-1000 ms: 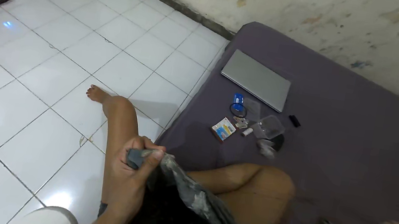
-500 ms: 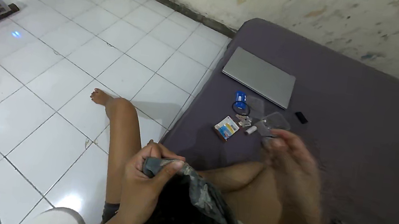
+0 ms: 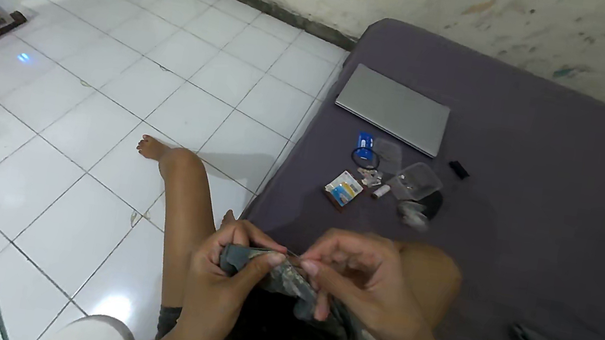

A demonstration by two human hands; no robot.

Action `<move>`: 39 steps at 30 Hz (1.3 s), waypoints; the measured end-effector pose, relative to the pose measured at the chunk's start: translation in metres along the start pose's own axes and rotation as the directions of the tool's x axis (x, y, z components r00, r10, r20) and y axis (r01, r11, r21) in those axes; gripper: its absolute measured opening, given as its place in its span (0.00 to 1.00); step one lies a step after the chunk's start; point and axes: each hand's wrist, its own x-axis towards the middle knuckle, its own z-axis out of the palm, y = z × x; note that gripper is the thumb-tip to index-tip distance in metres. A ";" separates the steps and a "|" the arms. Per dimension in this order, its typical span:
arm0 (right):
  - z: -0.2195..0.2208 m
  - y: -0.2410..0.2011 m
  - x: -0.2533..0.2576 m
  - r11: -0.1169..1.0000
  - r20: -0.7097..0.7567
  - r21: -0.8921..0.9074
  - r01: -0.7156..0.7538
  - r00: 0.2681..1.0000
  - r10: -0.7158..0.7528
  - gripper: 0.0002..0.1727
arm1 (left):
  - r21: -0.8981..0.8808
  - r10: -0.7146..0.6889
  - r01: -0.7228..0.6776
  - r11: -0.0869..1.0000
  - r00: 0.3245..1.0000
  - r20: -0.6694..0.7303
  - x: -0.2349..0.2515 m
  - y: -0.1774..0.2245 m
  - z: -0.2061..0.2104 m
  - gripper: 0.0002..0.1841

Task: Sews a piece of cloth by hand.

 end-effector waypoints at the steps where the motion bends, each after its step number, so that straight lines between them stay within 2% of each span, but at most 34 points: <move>1: 0.000 0.000 -0.002 1.000 -0.007 0.009 0.016 1.000 -0.016 0.03 | -0.016 0.002 -0.002 1.000 1.000 0.003 0.000 -0.001 0.001 0.07; 13: 0.005 0.003 -0.010 0.993 -0.004 0.079 0.088 0.996 -0.088 0.03 | -0.138 -0.023 0.037 0.990 0.995 0.101 -0.002 0.001 -0.004 0.05; 30: 0.008 0.005 -0.009 0.986 0.035 0.122 0.110 0.993 -0.115 0.04 | -0.158 -0.054 0.077 0.984 0.987 0.149 -0.002 0.003 -0.011 0.05; 39: 0.004 0.012 -0.005 0.982 0.098 0.163 0.095 0.989 -0.112 0.06 | -0.262 -0.159 0.227 0.938 0.953 0.257 0.001 0.001 -0.014 0.02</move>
